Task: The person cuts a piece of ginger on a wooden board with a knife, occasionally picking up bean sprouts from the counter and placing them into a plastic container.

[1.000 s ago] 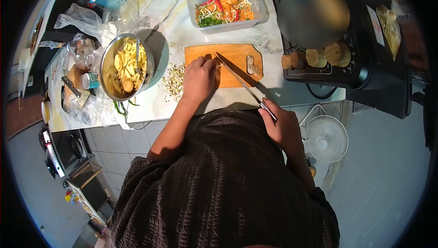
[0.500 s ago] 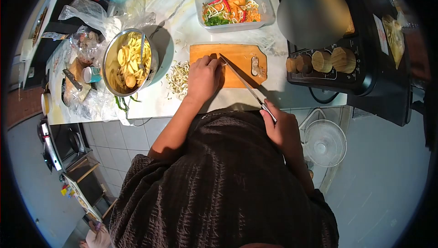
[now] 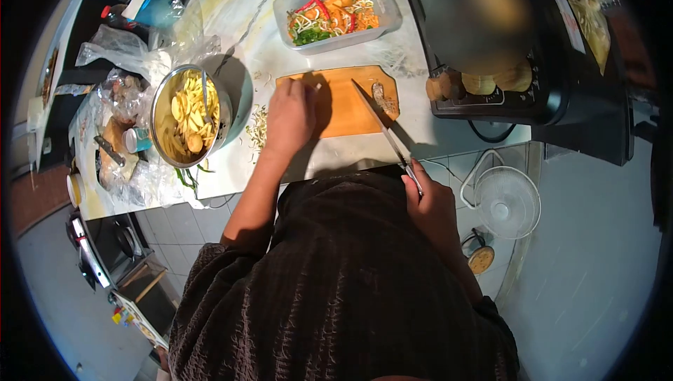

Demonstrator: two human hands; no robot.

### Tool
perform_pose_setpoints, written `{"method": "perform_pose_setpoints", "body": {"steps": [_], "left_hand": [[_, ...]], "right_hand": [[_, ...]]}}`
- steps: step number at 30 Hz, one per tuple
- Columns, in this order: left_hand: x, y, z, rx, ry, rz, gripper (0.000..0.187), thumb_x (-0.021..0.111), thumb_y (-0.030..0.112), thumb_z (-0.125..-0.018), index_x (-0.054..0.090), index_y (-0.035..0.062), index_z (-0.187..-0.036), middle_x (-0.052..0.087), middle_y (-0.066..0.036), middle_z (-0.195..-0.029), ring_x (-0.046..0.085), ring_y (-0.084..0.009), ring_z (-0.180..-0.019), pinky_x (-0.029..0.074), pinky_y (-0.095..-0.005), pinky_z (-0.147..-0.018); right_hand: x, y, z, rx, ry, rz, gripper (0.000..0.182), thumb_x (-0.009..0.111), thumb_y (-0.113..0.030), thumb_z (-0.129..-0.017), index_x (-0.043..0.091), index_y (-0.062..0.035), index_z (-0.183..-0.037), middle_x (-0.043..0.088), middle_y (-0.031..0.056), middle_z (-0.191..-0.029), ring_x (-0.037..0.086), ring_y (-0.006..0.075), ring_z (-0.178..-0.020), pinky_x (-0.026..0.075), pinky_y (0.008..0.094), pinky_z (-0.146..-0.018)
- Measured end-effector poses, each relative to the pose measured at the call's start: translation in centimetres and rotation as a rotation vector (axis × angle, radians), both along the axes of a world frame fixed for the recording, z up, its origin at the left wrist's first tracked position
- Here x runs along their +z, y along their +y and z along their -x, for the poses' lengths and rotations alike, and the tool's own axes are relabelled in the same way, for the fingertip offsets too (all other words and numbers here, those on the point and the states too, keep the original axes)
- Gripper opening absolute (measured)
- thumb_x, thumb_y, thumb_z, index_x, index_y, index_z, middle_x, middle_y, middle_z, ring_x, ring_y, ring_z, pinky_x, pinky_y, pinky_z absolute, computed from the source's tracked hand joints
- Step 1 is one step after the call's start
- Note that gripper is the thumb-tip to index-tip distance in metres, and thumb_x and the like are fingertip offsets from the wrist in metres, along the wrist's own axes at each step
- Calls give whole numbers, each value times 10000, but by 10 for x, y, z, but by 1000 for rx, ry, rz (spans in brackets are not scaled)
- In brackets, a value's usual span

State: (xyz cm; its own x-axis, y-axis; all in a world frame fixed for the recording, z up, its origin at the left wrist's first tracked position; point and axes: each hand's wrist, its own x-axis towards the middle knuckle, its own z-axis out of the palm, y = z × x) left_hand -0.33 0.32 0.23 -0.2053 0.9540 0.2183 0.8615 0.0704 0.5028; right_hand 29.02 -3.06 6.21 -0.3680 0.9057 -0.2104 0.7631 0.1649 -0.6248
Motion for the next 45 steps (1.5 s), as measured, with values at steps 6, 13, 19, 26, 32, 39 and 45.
{"method": "perform_pose_setpoints", "body": {"steps": [6, 13, 19, 26, 32, 39, 45], "left_hand": [[52, 63, 22, 77, 34, -268, 113, 670, 99, -911, 665, -14, -916, 628, -197, -870, 616, -397, -807, 483, -464, -729], [62, 59, 47, 213, 25, -182, 214, 702, 200, -901, 718, 38, -1040, 667, -149, -910, 658, -321, -817, 517, -406, -747], [43, -6, 54, 369, -119, -46, 186, 707, 143, -884, 688, 2, -1005, 649, -148, -838, 630, -297, -709, 499, -406, -665], [8, -64, 38, 463, -52, 208, 208, 704, 198, -873, 683, 24, -986, 662, -145, -806, 635, -303, -696, 499, -405, -663], [-16, -76, 39, 507, -113, 158, 210, 724, 217, -879, 693, 25, -958, 665, -147, -848, 657, -319, -755, 515, -401, -697], [15, -73, 37, 483, -172, 88, 178, 703, 194, -902, 756, 41, -978, 718, -151, -910, 685, -303, -702, 526, -372, -677], [33, -63, 40, 515, -265, 192, 184, 693, 188, -916, 734, 25, -991, 724, -168, -830, 712, -292, -703, 533, -359, -660]], "right_hand": [[22, -1, -6, -137, -28, 77, 373, 624, -202, -965, 618, 16, -1268, 666, 248, -780, 671, 411, -701, 512, 460, -622], [19, 3, -3, -78, 73, 38, 352, 643, -177, -954, 623, 22, -1243, 681, 248, -822, 675, 410, -714, 514, 445, -625], [12, 19, 5, 45, 137, 5, 333, 646, -161, -950, 626, 17, -1231, 701, 239, -898, 692, 408, -787, 541, 434, -674], [12, 42, 21, 165, 115, 25, 328, 655, -161, -940, 640, -8, -1230, 704, 240, -933, 691, 416, -848, 549, 434, -714], [13, 55, 32, 244, 114, 8, 316, 652, -175, -940, 667, -18, -1214, 700, 248, -944, 691, 412, -885, 550, 433, -741], [17, 61, 29, 219, 85, 44, 325, 648, -194, -945, 663, -20, -1219, 694, 255, -943, 687, 413, -891, 546, 437, -745], [11, 61, 18, 177, 63, 94, 330, 643, -198, -950, 655, -25, -1231, 695, 252, -966, 685, 412, -906, 544, 440, -758]]}}
